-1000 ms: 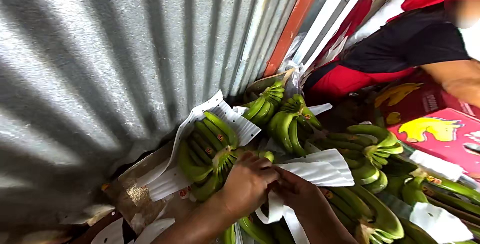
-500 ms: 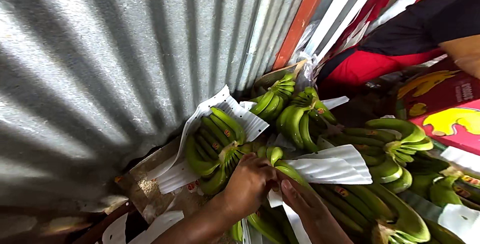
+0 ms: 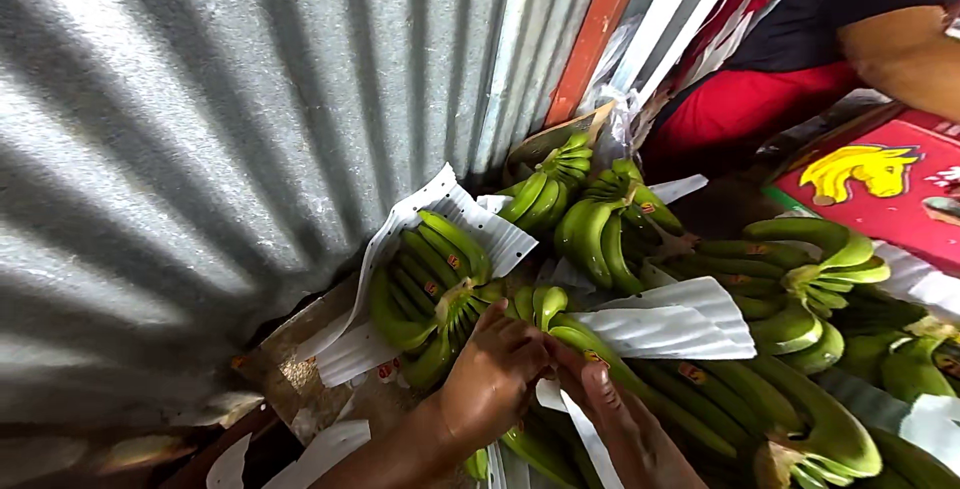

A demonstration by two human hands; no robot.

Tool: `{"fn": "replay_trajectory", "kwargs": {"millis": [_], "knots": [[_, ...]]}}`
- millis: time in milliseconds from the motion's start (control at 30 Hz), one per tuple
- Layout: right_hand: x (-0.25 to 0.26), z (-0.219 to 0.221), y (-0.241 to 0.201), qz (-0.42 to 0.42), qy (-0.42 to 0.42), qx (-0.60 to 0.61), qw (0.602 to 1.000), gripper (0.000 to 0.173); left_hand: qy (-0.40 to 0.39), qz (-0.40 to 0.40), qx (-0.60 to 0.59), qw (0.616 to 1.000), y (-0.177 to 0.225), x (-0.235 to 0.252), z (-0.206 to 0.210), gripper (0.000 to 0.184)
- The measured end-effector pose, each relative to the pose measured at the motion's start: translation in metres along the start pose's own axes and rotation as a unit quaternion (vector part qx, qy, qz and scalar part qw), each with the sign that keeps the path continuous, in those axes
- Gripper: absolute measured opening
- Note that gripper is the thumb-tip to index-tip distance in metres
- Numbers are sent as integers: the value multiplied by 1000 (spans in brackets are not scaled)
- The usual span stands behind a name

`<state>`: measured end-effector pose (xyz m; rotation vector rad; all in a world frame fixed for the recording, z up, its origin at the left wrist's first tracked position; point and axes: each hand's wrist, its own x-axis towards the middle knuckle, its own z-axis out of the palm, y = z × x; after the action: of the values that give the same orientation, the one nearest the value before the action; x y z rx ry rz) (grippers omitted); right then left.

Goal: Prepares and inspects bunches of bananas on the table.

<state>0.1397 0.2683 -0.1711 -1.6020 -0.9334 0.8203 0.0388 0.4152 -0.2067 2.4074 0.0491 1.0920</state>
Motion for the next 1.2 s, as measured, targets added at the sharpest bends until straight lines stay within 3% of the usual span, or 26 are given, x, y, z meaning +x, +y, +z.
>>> {"fn": "replay_trajectory", "kwargs": {"millis": [133, 167, 233, 267, 333, 400, 467, 533, 633, 767, 833, 867, 900, 967, 1033, 1067, 1133, 1200], "knots": [[10, 2, -8, 136, 46, 190, 971, 77, 42, 65, 9, 997, -4, -7, 4, 7], [13, 2, -9, 157, 85, 213, 961, 73, 34, 39, -15, 999, -6, -5, -1, 7], [18, -4, -5, 175, 168, 230, 943, 53, -19, -111, -65, 992, -14, 6, -26, 9], [20, -9, -2, 182, 191, 235, 936, 38, -72, -222, -64, 970, -26, 16, -43, 14], [20, -18, 1, 201, 193, 244, 929, 19, -217, -413, -27, 884, -73, 32, -71, 22], [16, -22, 0, 206, 159, 243, 935, 29, -348, -505, 75, 786, -121, 33, -73, 28], [13, -23, -1, 203, 119, 235, 943, 39, -428, -549, 167, 698, -138, 32, -63, 33], [12, -23, -2, 205, 95, 219, 949, 37, -449, -563, 208, 662, -140, 32, -52, 39], [11, -24, -1, 208, 83, 217, 950, 26, -474, -546, 254, 642, -138, 31, -36, 37], [8, -27, -6, 207, 115, 218, 947, 26, -472, -565, 285, 613, -136, 28, -21, 33], [4, -30, -7, 198, 124, 225, 946, 30, -437, -571, 302, 625, -132, 30, -21, 38], [3, -32, -9, 196, 125, 220, 947, 34, -410, -563, 303, 651, -128, 35, -24, 46], [1, -34, -12, 198, 123, 211, 949, 40, -375, -544, 292, 691, -121, 43, -29, 51], [-1, -36, -16, 203, 122, 186, 954, 49, -260, -488, 209, 806, -97, 59, -40, 35], [-5, -35, -16, 200, 113, 161, 960, 55, -138, -366, 67, 918, -60, 61, -38, 22], [-6, -34, -15, 193, 109, 149, 964, 56, -119, -293, -7, 949, -37, 59, -32, 17], [-11, -33, -13, 166, 107, 114, 974, 54, -152, -151, -72, 974, 11, 50, -13, 15], [-19, -31, -16, 136, 101, 66, 983, 49, -137, -22, 12, 990, 41, 38, 6, 8]]}}
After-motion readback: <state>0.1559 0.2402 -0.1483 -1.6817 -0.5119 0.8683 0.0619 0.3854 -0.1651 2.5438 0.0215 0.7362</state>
